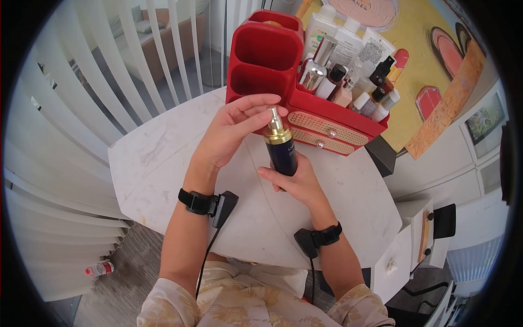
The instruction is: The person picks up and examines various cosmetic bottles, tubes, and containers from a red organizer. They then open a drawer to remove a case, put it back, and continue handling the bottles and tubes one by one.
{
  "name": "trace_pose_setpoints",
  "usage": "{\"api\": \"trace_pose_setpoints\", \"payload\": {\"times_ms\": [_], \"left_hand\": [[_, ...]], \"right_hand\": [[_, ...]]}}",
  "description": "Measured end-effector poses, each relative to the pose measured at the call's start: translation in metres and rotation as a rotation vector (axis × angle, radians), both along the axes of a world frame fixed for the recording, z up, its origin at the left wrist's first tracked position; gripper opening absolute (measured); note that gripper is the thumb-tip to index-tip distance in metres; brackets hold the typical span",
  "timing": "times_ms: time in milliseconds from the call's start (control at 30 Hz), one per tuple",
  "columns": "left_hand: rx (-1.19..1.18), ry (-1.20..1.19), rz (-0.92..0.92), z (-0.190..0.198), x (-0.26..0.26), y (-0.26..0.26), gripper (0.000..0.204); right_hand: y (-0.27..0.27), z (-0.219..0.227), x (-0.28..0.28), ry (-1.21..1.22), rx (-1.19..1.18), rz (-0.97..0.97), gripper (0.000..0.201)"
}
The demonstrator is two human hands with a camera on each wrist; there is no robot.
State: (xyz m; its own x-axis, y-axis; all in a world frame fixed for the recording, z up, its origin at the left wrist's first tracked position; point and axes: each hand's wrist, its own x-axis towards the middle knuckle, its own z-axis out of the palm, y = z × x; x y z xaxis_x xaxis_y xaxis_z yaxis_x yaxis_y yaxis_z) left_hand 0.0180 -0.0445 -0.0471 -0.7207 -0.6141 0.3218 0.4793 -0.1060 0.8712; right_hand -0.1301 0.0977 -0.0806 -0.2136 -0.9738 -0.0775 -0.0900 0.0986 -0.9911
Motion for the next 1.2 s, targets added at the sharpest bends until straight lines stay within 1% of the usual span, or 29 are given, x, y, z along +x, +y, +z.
{"api": "trace_pose_setpoints", "payload": {"times_ms": [133,233,333,433,533,633,733,833,933,1100,1200], "left_hand": [[-0.031,-0.028,0.089,-0.005,-0.002,-0.002,0.037],[0.069,0.016,0.014,0.004,-0.001,0.003,0.041],[0.024,-0.047,-0.004,0.006,0.003,0.001,0.040],[0.041,0.021,0.055,-0.003,-0.001,-0.001,0.040],[0.035,0.052,0.054,-0.004,0.001,-0.003,0.038],[-0.026,0.040,0.085,-0.008,0.000,-0.005,0.035],[0.070,0.017,0.058,-0.003,-0.001,-0.001,0.031],[0.013,0.001,0.003,0.001,0.001,0.001,0.030],[-0.020,-0.030,0.038,-0.002,0.003,-0.002,0.029],[0.070,0.130,0.090,-0.011,0.003,-0.010,0.025],[0.153,0.237,0.113,-0.011,0.001,-0.011,0.025]], "right_hand": [[0.001,0.001,0.000,0.018,0.004,0.007,0.049],[0.000,0.001,0.001,0.011,0.001,0.007,0.049],[0.000,0.002,0.001,0.017,0.007,0.000,0.050],[0.000,0.001,0.001,0.044,0.009,0.001,0.051],[0.001,0.002,0.002,0.074,0.006,0.007,0.052],[0.001,0.002,0.002,0.090,-0.003,0.014,0.052],[0.001,0.000,0.001,0.068,-0.002,0.014,0.053],[0.001,0.001,0.001,0.049,-0.002,0.005,0.053],[0.001,0.001,0.001,0.053,-0.002,0.002,0.055],[0.001,0.000,-0.001,0.050,-0.021,0.027,0.057],[0.000,-0.007,-0.004,-0.046,-0.074,0.045,0.060]]}}
